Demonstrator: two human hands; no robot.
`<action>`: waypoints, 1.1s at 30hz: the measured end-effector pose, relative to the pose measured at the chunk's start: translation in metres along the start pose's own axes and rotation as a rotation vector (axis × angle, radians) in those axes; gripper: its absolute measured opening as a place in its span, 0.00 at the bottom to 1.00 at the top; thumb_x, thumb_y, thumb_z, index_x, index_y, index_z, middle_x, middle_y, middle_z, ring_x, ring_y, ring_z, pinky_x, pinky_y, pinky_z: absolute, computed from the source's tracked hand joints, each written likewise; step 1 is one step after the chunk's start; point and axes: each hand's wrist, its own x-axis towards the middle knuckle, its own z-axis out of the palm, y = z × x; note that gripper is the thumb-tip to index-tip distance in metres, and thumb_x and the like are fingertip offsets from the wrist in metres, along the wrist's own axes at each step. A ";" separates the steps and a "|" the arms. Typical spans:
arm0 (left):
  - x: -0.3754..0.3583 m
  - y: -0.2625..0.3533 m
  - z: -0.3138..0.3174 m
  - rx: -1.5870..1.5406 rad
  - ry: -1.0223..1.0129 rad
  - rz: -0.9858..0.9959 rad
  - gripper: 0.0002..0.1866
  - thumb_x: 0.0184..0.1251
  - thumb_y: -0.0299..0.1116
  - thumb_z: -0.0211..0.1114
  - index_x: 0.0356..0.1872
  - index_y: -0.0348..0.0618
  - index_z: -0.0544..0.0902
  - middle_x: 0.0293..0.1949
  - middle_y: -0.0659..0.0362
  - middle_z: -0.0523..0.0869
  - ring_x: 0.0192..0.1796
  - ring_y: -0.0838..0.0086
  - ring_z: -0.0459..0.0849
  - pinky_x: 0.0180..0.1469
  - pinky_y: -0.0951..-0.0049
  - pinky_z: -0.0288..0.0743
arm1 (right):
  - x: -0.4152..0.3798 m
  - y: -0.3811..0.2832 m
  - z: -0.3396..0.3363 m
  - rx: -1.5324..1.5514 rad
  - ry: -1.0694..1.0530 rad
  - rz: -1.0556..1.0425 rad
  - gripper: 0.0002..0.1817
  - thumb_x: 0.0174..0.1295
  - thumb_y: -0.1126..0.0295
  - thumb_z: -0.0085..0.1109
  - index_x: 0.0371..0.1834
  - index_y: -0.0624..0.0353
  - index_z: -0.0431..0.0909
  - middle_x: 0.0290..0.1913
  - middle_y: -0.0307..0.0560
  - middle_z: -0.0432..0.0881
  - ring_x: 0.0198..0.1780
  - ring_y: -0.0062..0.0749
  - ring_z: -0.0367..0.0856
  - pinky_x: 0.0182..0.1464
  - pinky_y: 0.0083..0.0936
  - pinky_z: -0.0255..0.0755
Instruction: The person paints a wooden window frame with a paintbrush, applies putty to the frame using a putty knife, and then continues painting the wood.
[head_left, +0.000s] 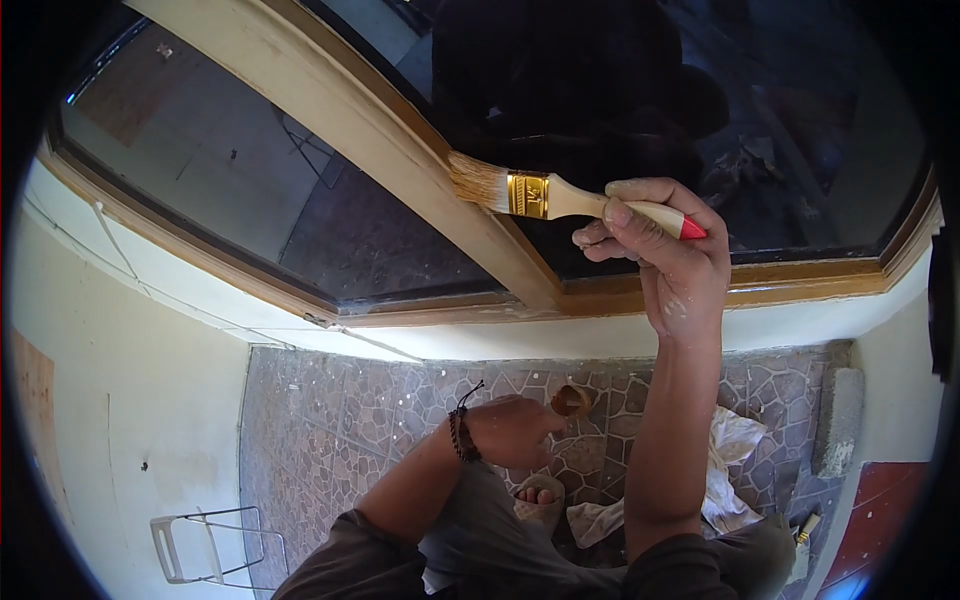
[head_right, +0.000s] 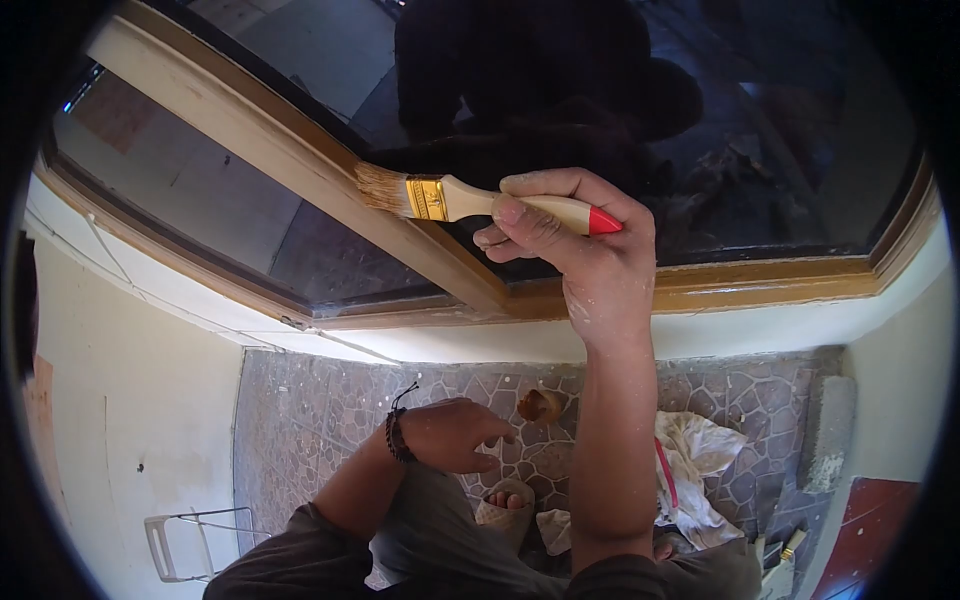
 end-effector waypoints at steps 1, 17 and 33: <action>0.000 0.000 0.000 -0.001 -0.001 0.000 0.22 0.58 0.40 0.67 0.52 0.41 0.81 0.38 0.50 0.85 0.45 0.57 0.85 0.51 0.59 0.76 | 0.000 0.000 -0.001 0.000 0.001 0.001 0.10 0.60 0.77 0.67 0.42 0.71 0.82 0.34 0.55 0.86 0.34 0.36 0.89 0.37 0.25 0.86; 0.001 0.004 -0.005 -0.018 -0.009 0.010 0.22 0.56 0.39 0.67 0.50 0.39 0.81 0.38 0.48 0.86 0.44 0.56 0.85 0.50 0.58 0.77 | -0.004 0.002 -0.009 -0.038 0.025 0.051 0.10 0.58 0.77 0.68 0.41 0.70 0.82 0.33 0.54 0.86 0.32 0.36 0.88 0.34 0.26 0.86; 0.000 0.003 -0.002 -0.012 0.019 0.043 0.21 0.57 0.40 0.66 0.49 0.39 0.81 0.37 0.48 0.85 0.44 0.55 0.85 0.49 0.58 0.77 | -0.007 0.002 -0.017 -0.066 0.012 0.093 0.09 0.56 0.79 0.69 0.40 0.69 0.83 0.32 0.52 0.86 0.31 0.34 0.88 0.33 0.24 0.85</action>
